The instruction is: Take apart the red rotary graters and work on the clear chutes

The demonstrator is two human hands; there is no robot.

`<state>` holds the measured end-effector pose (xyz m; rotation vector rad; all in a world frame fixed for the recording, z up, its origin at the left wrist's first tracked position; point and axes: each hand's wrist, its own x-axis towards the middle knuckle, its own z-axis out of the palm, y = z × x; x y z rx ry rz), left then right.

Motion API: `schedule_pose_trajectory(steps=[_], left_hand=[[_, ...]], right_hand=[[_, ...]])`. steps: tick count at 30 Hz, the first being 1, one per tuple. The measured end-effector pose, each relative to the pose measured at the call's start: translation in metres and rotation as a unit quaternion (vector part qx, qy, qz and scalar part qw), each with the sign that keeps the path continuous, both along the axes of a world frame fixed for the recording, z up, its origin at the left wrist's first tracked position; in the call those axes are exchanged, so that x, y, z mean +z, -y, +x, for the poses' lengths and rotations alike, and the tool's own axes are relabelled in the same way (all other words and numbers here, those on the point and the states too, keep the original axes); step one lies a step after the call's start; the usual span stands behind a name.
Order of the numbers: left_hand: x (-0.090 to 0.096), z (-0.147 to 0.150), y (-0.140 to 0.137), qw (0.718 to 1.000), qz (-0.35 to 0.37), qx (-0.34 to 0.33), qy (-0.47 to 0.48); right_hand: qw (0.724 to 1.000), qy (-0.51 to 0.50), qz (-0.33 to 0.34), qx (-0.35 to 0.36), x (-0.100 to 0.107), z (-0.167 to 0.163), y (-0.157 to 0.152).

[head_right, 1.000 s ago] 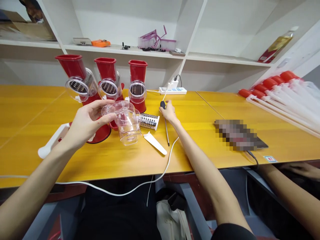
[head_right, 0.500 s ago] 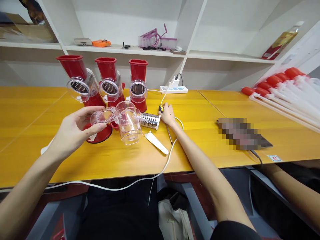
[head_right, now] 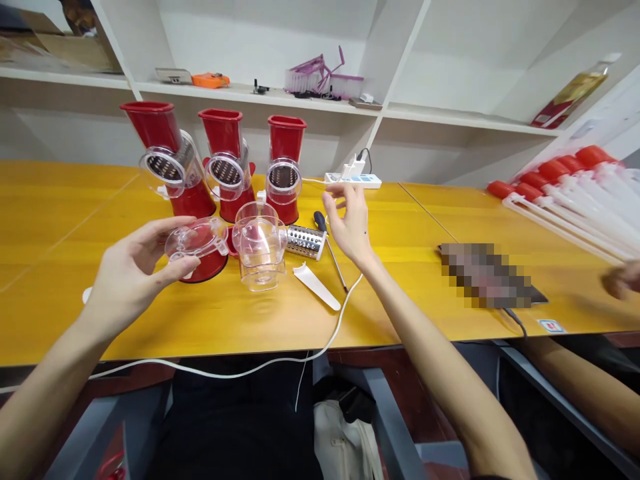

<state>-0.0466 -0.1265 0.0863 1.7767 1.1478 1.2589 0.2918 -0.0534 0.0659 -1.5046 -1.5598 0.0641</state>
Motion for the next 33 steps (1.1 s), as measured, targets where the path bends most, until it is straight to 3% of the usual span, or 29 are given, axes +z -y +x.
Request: schedule_pose_trajectory(steps=[2,4,9,16,22,28,33], left_hand=[[-0.01,-0.006,0.008,1.0,-0.01,0.002,-0.006],[-0.02,-0.011,0.015,0.999,-0.023,0.016,-0.025],[-0.037,-0.016,0.022,0.996,-0.072,0.017,-0.045],[-0.044,-0.011,0.023,0.996,-0.086,0.011,-0.034],[-0.046,-0.01,0.025,0.995,-0.096,0.006,-0.039],[-0.05,0.001,0.026,0.993,-0.104,-0.007,-0.057],[-0.056,0.019,0.02,0.992,-0.101,-0.031,-0.07]], right_hand=[[0.989,0.048,0.039,0.132,0.022,-0.017,0.026],[0.97,0.104,0.031,0.218,0.037,-0.035,0.046],[0.937,0.17,-0.039,0.302,0.037,-0.061,0.06],[0.938,0.179,-0.004,0.296,0.025,-0.066,0.063],[0.948,0.149,0.044,0.278,0.043,-0.053,0.073],[0.969,0.138,0.056,0.196,0.081,-0.005,0.091],[0.988,0.131,0.036,0.079,0.077,0.049,0.094]])
